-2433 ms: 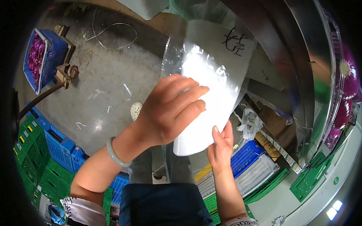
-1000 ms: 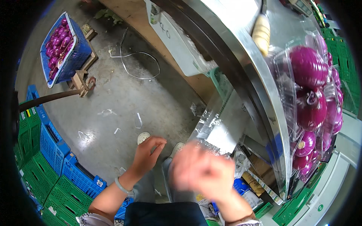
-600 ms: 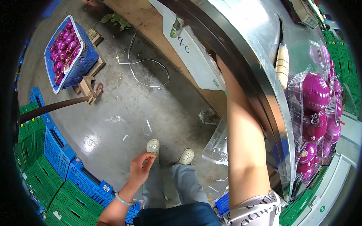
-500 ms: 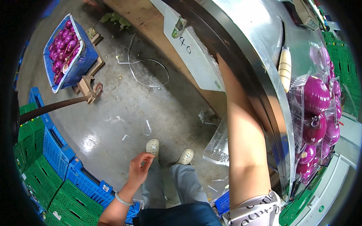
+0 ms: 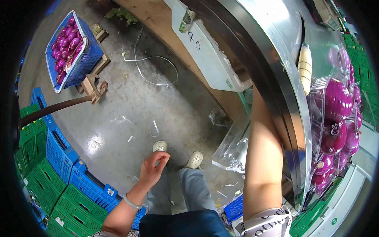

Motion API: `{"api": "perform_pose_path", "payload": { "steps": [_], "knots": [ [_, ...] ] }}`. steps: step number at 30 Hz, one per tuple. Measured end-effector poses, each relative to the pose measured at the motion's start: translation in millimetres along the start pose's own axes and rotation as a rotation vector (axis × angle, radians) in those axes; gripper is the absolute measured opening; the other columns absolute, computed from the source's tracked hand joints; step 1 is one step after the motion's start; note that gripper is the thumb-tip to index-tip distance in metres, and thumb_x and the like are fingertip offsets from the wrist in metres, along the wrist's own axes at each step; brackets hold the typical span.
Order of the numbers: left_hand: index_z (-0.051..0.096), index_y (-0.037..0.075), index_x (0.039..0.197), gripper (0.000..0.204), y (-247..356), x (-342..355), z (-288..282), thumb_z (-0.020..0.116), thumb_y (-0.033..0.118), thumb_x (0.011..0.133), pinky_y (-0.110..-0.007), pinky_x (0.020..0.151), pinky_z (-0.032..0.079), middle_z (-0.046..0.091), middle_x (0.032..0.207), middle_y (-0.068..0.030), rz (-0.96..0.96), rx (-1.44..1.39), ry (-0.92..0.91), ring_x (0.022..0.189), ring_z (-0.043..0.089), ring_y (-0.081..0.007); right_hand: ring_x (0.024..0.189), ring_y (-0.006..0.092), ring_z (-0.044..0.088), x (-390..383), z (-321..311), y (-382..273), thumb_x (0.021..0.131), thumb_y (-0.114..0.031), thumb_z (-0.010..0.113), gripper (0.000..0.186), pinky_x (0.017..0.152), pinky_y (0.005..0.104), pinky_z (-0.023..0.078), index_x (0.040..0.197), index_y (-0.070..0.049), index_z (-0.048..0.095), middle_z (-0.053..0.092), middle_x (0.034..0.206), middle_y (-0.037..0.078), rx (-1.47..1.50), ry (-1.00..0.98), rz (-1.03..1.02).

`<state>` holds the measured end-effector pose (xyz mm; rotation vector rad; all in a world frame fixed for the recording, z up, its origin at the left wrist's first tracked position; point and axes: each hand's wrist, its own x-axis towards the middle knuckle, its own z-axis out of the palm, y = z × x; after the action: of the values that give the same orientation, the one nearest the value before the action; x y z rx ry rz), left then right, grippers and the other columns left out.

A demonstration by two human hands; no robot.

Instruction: Peeling, trimming, wrapping in plastic, and labeling red onions in a food processing facility.

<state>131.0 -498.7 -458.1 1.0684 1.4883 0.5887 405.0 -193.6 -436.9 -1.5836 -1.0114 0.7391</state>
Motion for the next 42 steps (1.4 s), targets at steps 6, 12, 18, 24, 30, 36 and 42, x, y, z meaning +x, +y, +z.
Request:
{"api": "perform_pose_path", "payload": {
  "steps": [6,12,18,24,30,36,42],
  "knots": [
    [0.062,0.002,0.092,0.009,9,9,14,0.059,0.01,0.087,-0.028,0.068,0.048,0.065,0.085,-0.008,-0.004,0.001,-0.066,0.074,0.062,-0.0178,0.064,0.0157,0.048,-37,-57,-14,0.093,-0.018,0.044,0.021,0.062,0.0275,0.042,0.101,-0.002,0.056,0.053,0.079,0.007,0.476,0.1,0.186],
    [0.062,0.002,0.093,0.01,25,20,31,0.057,0.01,0.088,-0.026,0.071,0.047,0.065,0.085,-0.0056,-0.033,-0.139,-0.062,0.077,0.061,-0.0133,0.059,0.0147,0.046,-115,-96,-13,0.093,-0.016,0.04,0.021,0.057,0.0266,0.042,0.099,-0.002,0.055,0.052,0.076,0.006,0.967,0.283,0.452],
    [0.051,0.001,0.118,0.038,61,40,48,0.043,0.032,0.096,-0.034,0.086,0.046,0.059,0.112,-0.0145,-0.122,-0.632,-0.164,0.096,0.059,-0.0233,0.047,0.0105,0.039,-285,-166,-9,0.095,-0.021,0.041,0.028,0.038,0.0236,0.033,0.112,-0.004,0.055,0.057,0.078,0.005,1.696,0.184,0.803],
    [0.03,0.001,0.14,0.1,93,39,33,0.017,0.08,0.08,-0.048,0.1,0.038,0.042,0.136,-0.0219,-0.268,-1.202,-0.708,0.117,0.049,-0.0389,0.061,0.0108,0.055,-317,-198,-32,0.091,-0.019,0.054,0.029,0.042,0.0231,0.045,0.118,-0.009,0.048,0.058,0.09,0.005,0.776,0.433,0.941],
    [0.024,0.001,0.142,0.104,84,12,17,0.044,0.078,0.074,-0.052,0.097,0.039,0.041,0.136,-0.0232,-0.234,-0.907,-0.782,0.117,0.048,-0.0449,0.044,0.0057,0.038,-299,-223,-22,0.092,-0.022,0.057,0.016,0.035,0.0167,0.03,0.1,-0.015,0.046,0.048,0.068,-0.002,0.592,-0.011,0.704],
    [0.047,0.002,0.129,0.054,87,-10,22,0.059,-0.009,0.077,-0.027,0.07,0.052,0.063,0.106,-0.0108,-0.38,-0.475,-0.717,0.081,0.064,-0.0174,0.054,0.0146,0.053,-315,-214,-26,0.094,-0.027,0.052,0.024,0.049,0.0264,0.047,0.109,-0.01,0.044,0.052,0.07,0.006,0.478,0.057,0.723],
    [0.058,-0.004,0.111,0.031,72,3,-1,0.059,-0.007,0.08,-0.028,0.06,0.052,0.066,0.092,-0.0138,-0.216,-0.428,-0.444,0.07,0.064,-0.0181,0.066,0.0179,0.062,-307,-210,-43,0.093,-0.009,0.051,0.052,0.061,0.029,0.051,0.14,-0.005,0.03,0.064,0.089,0.015,0.334,-0.714,0.744]
  ]
}}
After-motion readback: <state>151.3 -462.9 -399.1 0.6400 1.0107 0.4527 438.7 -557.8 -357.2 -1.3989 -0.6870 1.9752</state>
